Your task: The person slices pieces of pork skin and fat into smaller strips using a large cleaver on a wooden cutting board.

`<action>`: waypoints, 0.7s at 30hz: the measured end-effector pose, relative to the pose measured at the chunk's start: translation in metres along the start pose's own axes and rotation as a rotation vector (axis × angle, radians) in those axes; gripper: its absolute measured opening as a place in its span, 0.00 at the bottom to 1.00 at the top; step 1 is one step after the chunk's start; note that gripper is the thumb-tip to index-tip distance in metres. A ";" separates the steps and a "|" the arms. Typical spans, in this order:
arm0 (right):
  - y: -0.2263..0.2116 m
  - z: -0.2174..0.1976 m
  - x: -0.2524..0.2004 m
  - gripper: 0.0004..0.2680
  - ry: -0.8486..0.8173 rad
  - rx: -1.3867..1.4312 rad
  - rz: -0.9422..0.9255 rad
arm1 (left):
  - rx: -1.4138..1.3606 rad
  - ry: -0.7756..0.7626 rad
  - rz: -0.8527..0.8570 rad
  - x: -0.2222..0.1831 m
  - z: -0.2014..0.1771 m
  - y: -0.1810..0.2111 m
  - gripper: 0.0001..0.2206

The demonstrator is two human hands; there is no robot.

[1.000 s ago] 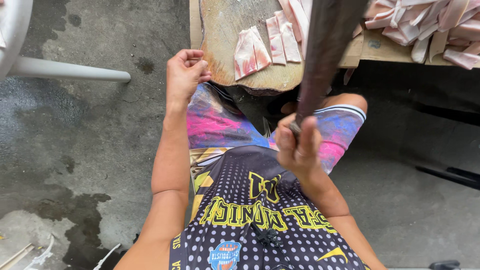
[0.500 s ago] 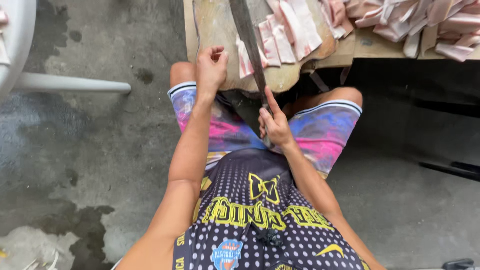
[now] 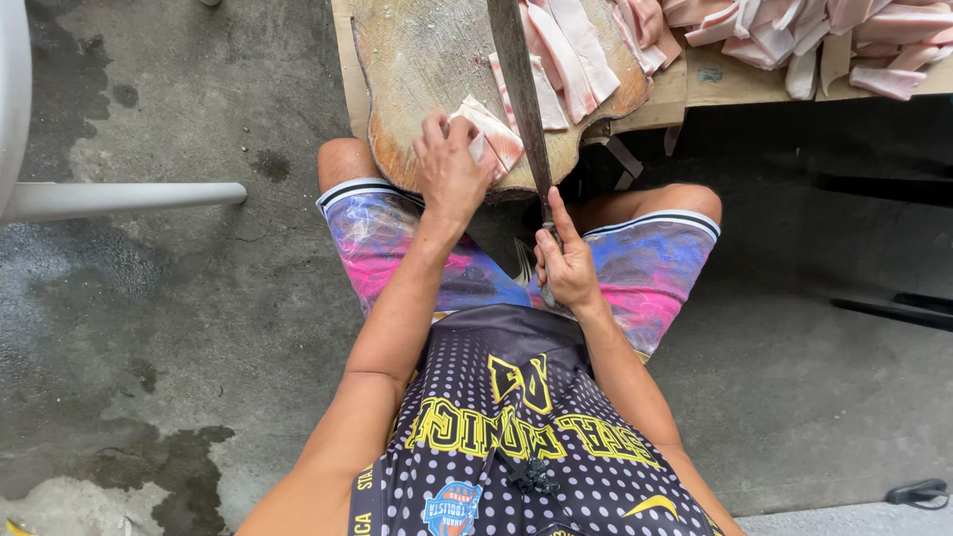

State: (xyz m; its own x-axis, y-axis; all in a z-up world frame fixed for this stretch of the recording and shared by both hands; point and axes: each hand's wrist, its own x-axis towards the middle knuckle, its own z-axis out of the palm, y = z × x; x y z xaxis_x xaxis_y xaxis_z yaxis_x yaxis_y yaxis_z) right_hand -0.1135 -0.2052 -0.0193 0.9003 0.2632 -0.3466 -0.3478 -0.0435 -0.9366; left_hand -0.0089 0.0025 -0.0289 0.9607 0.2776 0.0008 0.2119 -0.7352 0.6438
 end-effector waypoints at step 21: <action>-0.088 -0.051 -0.118 0.23 -0.111 -0.905 0.161 | 0.205 0.356 0.166 -0.002 0.031 -0.017 0.14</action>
State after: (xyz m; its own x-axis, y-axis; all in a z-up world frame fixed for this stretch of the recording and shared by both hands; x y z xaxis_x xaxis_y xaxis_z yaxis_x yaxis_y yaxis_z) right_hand -0.1755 -0.2813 0.1014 0.8124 0.2771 -0.5130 -0.0880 -0.8115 -0.5777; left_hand -0.0094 -0.0046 -0.0635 0.8708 0.3143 0.3781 0.1254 -0.8855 0.4475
